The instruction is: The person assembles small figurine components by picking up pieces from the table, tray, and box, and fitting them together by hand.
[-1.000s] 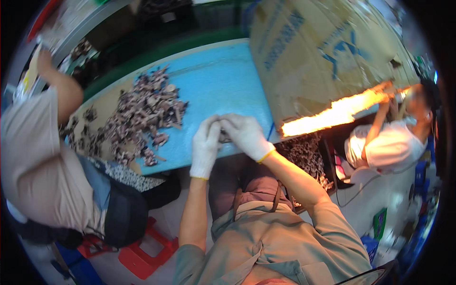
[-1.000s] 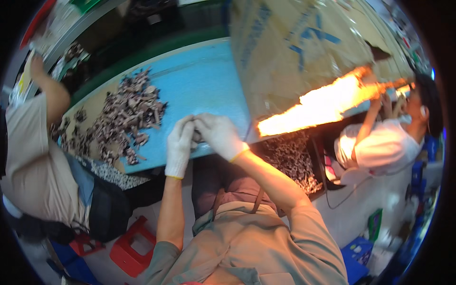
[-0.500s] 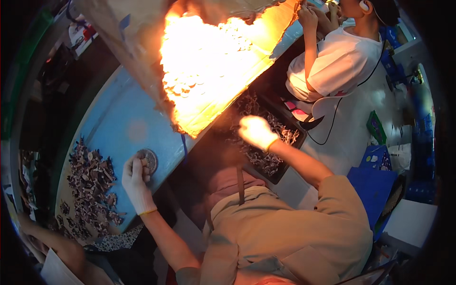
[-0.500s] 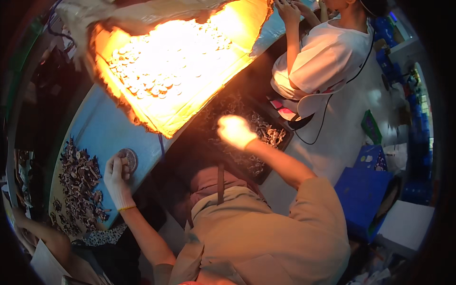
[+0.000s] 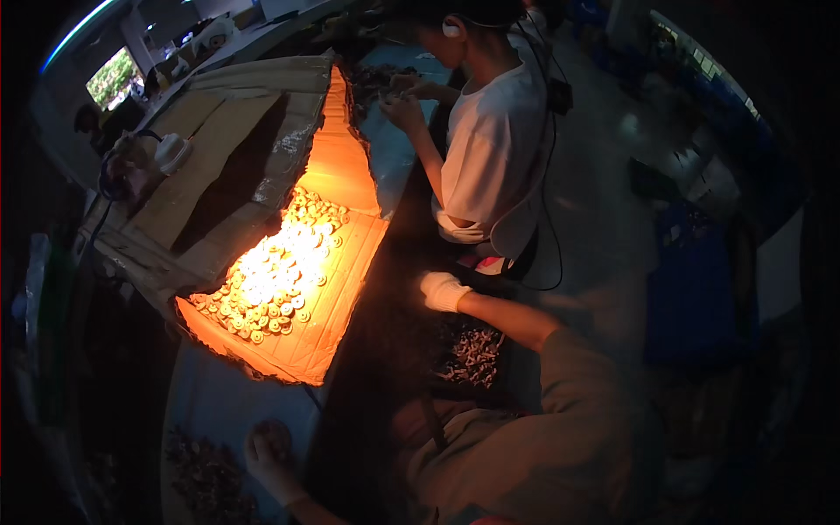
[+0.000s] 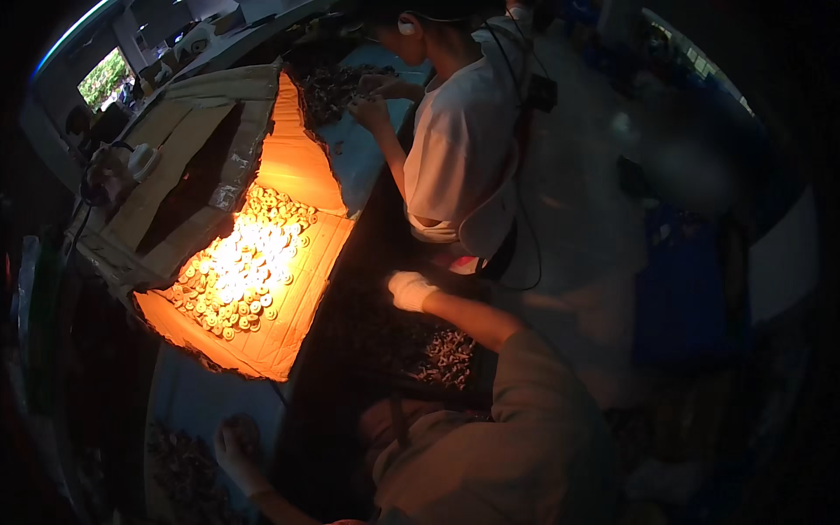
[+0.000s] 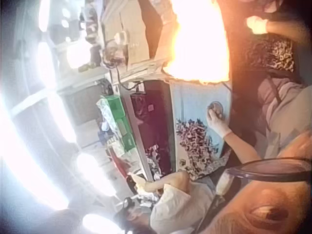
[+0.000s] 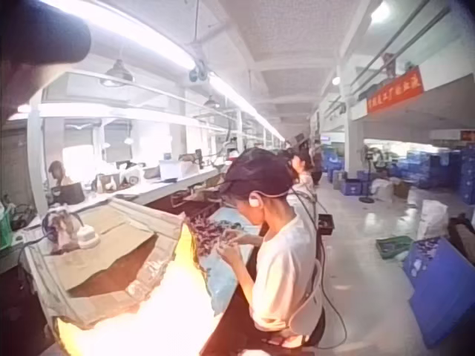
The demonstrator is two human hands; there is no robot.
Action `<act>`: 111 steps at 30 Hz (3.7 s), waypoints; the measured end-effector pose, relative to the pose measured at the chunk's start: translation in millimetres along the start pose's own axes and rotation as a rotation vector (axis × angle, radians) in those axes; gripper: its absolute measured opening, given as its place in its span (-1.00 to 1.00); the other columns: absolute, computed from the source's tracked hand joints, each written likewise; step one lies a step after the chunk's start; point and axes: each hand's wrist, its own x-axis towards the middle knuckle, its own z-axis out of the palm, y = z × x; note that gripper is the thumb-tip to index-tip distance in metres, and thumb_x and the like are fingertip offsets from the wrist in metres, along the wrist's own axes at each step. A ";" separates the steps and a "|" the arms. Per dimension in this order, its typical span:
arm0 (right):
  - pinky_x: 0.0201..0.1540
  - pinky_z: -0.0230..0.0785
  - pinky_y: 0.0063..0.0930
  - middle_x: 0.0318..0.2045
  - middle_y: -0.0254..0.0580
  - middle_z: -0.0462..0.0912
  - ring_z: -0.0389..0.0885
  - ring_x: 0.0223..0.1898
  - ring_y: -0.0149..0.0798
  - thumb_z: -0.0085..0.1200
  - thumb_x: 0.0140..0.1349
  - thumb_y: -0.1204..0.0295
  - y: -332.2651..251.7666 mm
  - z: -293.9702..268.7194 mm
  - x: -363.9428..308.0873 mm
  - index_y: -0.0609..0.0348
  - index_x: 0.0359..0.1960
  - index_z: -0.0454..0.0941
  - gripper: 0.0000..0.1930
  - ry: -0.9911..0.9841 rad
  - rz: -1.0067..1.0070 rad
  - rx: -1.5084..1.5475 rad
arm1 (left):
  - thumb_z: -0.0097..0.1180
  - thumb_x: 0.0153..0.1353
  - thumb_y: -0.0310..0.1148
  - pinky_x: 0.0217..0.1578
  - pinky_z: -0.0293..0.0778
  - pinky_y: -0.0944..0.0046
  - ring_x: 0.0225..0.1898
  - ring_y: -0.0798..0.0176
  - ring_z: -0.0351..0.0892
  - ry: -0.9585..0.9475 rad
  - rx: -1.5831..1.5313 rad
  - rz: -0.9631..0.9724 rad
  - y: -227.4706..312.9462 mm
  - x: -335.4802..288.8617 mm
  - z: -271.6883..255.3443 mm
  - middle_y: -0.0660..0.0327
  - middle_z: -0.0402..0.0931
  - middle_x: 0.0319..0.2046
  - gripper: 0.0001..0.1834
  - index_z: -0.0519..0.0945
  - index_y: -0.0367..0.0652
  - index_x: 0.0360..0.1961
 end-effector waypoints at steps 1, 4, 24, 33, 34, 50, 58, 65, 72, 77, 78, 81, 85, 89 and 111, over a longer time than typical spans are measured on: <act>-0.10 0.65 0.02 -0.12 0.13 0.79 0.81 -0.17 0.11 0.20 0.30 0.27 2.7 -2.0 -18.9 0.22 -0.01 0.69 -0.66 0.236 0.107 0.291 | 0.03 0.59 -0.15 -0.06 0.53 0.26 -0.08 0.22 0.64 0.036 0.053 0.046 7.0 -5.2 2.8 0.10 0.68 -0.01 -0.49 0.61 -0.37 0.29; -0.22 0.67 -0.12 -0.08 0.10 0.78 0.82 -0.20 -0.02 0.28 0.35 0.27 5.4 -9.9 -60.5 0.36 0.12 0.61 -0.56 0.348 0.314 1.010 | 0.01 0.58 -0.13 0.10 0.52 0.17 0.10 0.13 0.63 -0.037 0.140 0.120 1.3 4.7 -4.1 0.01 0.66 0.11 -0.45 0.59 -0.39 0.32; -0.20 0.58 -0.53 -0.04 -0.19 0.69 0.66 -0.19 -0.45 0.16 0.47 0.44 -262.1 -146.7 -108.1 0.32 0.24 0.53 -0.63 -0.828 -0.257 2.156 | 0.19 0.52 -0.30 0.13 0.56 0.28 0.12 0.30 0.62 -0.211 -0.415 -0.050 12.8 -107.3 37.3 0.11 0.57 0.20 -0.37 0.36 -0.30 0.53; -0.06 0.61 -0.38 -0.17 -0.20 0.72 0.71 -0.14 -0.31 0.29 0.40 0.17 -304.6 -183.1 -117.6 0.33 0.14 0.60 -0.53 -0.537 -0.407 1.380 | 0.13 0.57 -0.30 0.10 0.53 0.33 0.03 0.42 0.60 -0.170 -0.402 -0.133 -2.9 -98.2 18.3 0.20 0.64 0.01 -0.59 0.56 -0.37 0.27; 0.03 0.62 -0.33 -0.15 -0.19 0.73 0.73 -0.07 -0.26 0.31 0.38 0.16 -312.2 -185.0 -124.2 0.32 0.14 0.61 -0.51 -0.394 -0.460 1.461 | 0.15 0.55 -0.28 0.06 0.54 0.31 -0.01 0.39 0.61 -0.072 -0.577 -0.145 -10.8 -100.0 23.0 0.23 0.64 -0.02 -0.59 0.56 -0.33 0.27; -0.13 0.64 0.04 -0.23 0.14 0.79 0.80 -0.19 0.23 0.21 0.42 0.06 -388.5 -231.4 -48.5 0.25 0.10 0.51 -0.51 0.169 -0.660 0.522 | 0.30 0.37 -0.27 0.05 0.60 0.15 -0.06 0.16 0.69 0.104 0.150 0.087 -8.6 -15.9 -16.1 -0.02 0.69 0.09 -0.40 0.54 -0.33 0.35; -0.25 0.69 0.06 -0.33 0.13 0.79 0.83 -0.30 0.19 0.08 0.46 0.28 -424.6 -255.4 -65.0 0.23 -0.08 0.50 -0.75 0.142 -0.771 -0.089 | 0.26 0.32 -0.31 0.06 0.59 0.05 -0.04 -0.08 0.74 0.036 0.158 0.123 -38.3 3.1 -24.7 -0.10 0.68 0.07 -0.52 0.64 -0.24 0.24; -0.36 0.68 0.01 -0.38 0.05 0.77 0.82 -0.39 0.11 0.09 0.42 0.29 -429.0 -255.0 -49.7 0.27 -0.08 0.57 -0.74 0.094 -0.855 -0.191 | 0.17 0.49 -0.22 0.30 0.40 0.21 0.22 0.15 0.55 0.116 -0.741 0.131 5.6 -4.0 -18.7 0.00 0.52 0.28 -0.33 0.36 -0.48 0.44; -0.57 0.56 -0.09 -0.42 0.01 0.69 0.75 -0.49 -0.05 0.19 0.15 0.38 -405.5 -215.8 -43.6 0.32 -0.25 0.72 -0.76 0.455 -1.051 -0.467 | 0.18 0.50 -0.16 0.26 0.40 0.27 0.18 0.25 0.52 0.123 -0.599 0.098 -5.1 13.3 3.4 0.05 0.60 0.15 -0.30 0.32 -0.43 0.46; -0.62 0.52 -0.04 -0.36 0.07 0.67 0.75 -0.44 0.02 0.19 0.13 0.35 -404.8 -178.9 -49.6 0.33 -0.29 0.69 -0.75 0.660 -0.978 -0.376 | 0.12 0.54 -0.06 0.27 0.45 0.15 0.19 0.17 0.54 0.157 -0.551 0.203 -16.8 7.2 9.4 0.00 0.53 0.24 -0.33 0.38 -0.36 0.44; -0.59 0.53 -0.03 -0.36 0.10 0.67 0.77 -0.40 0.05 0.19 0.14 0.36 -404.8 -180.2 -48.7 0.35 -0.30 0.68 -0.75 0.649 -0.985 -0.180 | 0.10 0.55 -0.05 0.29 0.45 0.13 0.22 0.14 0.53 0.103 -0.546 0.173 -14.7 9.9 10.1 -0.02 0.50 0.27 -0.33 0.38 -0.35 0.44; -0.58 0.52 -0.08 -0.35 0.23 0.63 0.70 -0.45 0.03 0.08 0.18 0.36 -407.0 -168.5 -48.9 0.40 -0.22 0.62 -0.70 0.898 -0.918 -0.336 | 0.07 0.56 -0.03 0.33 0.43 0.06 0.26 0.08 0.51 -0.031 -0.583 0.139 -19.2 12.1 -1.0 -0.06 0.45 0.31 -0.34 0.38 -0.33 0.44; -0.20 0.69 -0.10 -0.09 0.31 0.69 0.79 -0.25 0.20 0.20 0.25 0.39 -420.6 -224.2 -63.0 0.43 -0.11 0.65 -0.69 0.322 -0.930 0.194 | 0.02 0.59 -0.03 0.31 0.49 -0.02 0.25 0.03 0.54 0.250 -0.636 0.198 -23.8 2.9 -20.2 -0.07 0.50 0.24 -0.36 0.38 -0.32 0.44; -0.09 0.70 -0.02 0.05 0.26 0.61 0.75 -0.06 0.21 0.20 0.33 0.32 -361.1 -231.2 -56.7 0.23 0.01 0.57 -0.69 0.531 -1.072 0.292 | -0.05 0.65 -0.04 -0.12 0.66 0.24 -0.07 0.20 0.75 0.038 -0.488 0.068 2.3 -40.5 -9.5 0.11 0.67 0.06 -0.49 0.55 -0.24 0.30; -0.58 0.39 -0.57 -0.46 -0.30 0.68 0.54 -0.61 -0.48 -0.06 0.61 -0.07 -296.3 -236.9 -127.9 0.19 0.24 0.60 -0.44 -0.706 -0.394 1.388 | 0.15 0.54 -0.35 -0.24 0.62 0.32 -0.21 0.29 0.69 0.325 -0.193 0.304 18.1 -50.8 -53.9 0.18 0.67 -0.12 -0.68 0.62 -0.33 0.18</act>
